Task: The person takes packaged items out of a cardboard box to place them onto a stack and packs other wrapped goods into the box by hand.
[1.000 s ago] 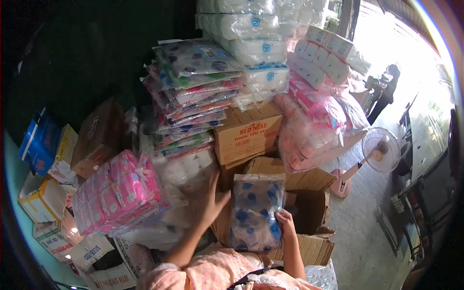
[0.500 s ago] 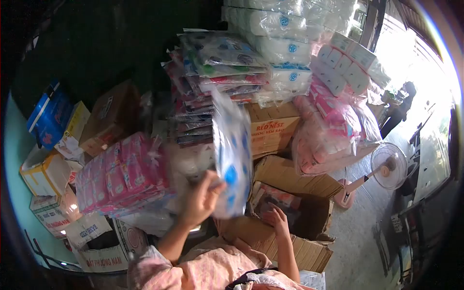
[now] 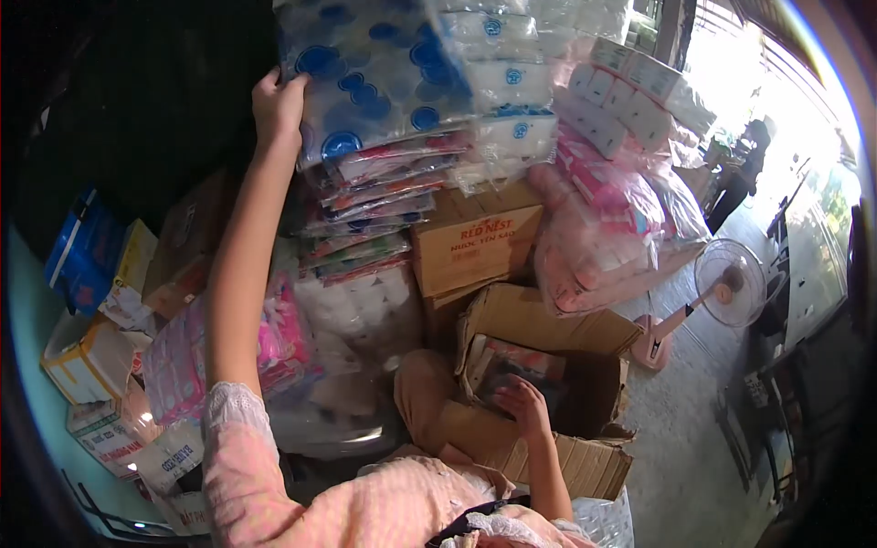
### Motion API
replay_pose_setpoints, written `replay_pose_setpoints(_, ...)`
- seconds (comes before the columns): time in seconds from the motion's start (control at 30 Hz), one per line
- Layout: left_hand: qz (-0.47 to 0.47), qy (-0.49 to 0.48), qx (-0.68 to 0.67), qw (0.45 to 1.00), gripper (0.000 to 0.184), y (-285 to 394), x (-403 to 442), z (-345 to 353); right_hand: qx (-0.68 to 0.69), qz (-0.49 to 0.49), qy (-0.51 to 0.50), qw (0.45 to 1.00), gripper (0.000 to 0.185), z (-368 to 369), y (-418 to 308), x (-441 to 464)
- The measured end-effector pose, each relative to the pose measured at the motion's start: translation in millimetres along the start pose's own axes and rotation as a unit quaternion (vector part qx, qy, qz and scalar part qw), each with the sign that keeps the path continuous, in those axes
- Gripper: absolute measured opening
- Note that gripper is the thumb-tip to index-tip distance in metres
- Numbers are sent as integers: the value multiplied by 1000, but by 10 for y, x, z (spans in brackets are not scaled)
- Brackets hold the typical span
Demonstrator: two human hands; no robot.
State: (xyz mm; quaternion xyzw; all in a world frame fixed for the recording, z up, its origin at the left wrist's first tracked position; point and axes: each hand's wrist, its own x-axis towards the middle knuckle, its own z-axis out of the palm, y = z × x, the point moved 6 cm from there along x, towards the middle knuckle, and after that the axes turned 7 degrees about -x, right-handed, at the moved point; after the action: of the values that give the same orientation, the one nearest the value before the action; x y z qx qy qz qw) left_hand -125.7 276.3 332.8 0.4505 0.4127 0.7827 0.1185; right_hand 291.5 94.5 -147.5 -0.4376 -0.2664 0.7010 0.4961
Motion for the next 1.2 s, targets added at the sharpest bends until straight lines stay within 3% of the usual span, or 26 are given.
replay_pose_setpoints(0.1,-28,-53,86,995,40,-362,345,83,-7,3,-3,1000,38,-9,-9,4)
replay_pose_setpoints(0.17,-59,10,251,966,34,-393,314,65,-16,10,-2,1000,39,-26,-7,11)
replay_pose_setpoints(0.2,-64,9,254,965,34,-389,285,86,-8,9,-9,1000,39,-24,-7,12)
replay_pose_setpoints(0.27,-113,-1,132,985,39,-414,178,152,8,21,-5,1000,39,-29,33,1)
replay_pose_setpoints(0.33,-120,-197,131,964,46,-287,42,351,13,7,-14,1000,40,-9,19,14)
replay_pose_setpoints(0.37,15,-320,171,932,51,-526,447,352,5,-5,-16,1000,42,-4,21,22)
replay_pose_setpoints(0.47,-24,-396,341,852,63,-887,771,327,3,23,-24,999,46,-56,87,75)
replay_pose_setpoints(0.53,267,-176,420,849,55,-266,-148,432,65,73,-35,995,44,-105,135,112)
replay_pose_setpoints(0.57,371,-136,360,845,53,-15,-740,481,68,130,-5,989,43,-199,195,185)
replay_pose_setpoints(0.6,419,-141,296,847,51,71,-1308,500,72,186,22,980,42,-307,251,260)
replay_pose_setpoints(0.63,416,-179,253,855,50,-14,-1849,544,99,208,35,973,39,-597,456,474)
replay_pose_setpoints(0.67,312,-184,257,896,49,-451,-2264,460,25,223,144,964,36,-789,472,587)
replay_pose_setpoints(0.7,358,-256,249,863,48,-619,-2793,533,-27,210,146,966,35,-916,446,743)
replay_pose_setpoints(0.77,154,-398,289,857,52,-1272,-3663,591,-72,198,157,965,33,-1241,499,1055)
replay_pose_setpoints(0.87,18,-367,376,850,58,-2184,-4474,576,-155,258,254,919,34,-1883,817,1415)
replay_pose_setpoints(0.9,14,-370,373,851,58,-2295,-4600,582,-341,251,279,862,36,-2130,845,1522)
replay_pose_setpoints(0.97,-178,-350,312,865,65,-2616,-4762,510,-623,258,258,692,46,-2250,770,1626)
replay_pose_setpoints(1.0,-180,-354,312,863,65,-2649,-4803,571,-621,262,259,692,46,-2147,743,1580)
replay_pose_setpoints(1.07,-116,-335,396,847,71,-2582,-4802,708,-822,188,128,523,55,-1768,637,1651)
replay_pose_setpoints(1.13,-93,-339,410,841,70,-2579,-4789,778,-813,221,104,528,57,-1817,799,1789)
replay_pose_setpoints(1.2,-155,-340,410,832,64,-2634,-4812,756,-897,125,38,422,52,-1721,916,1934)
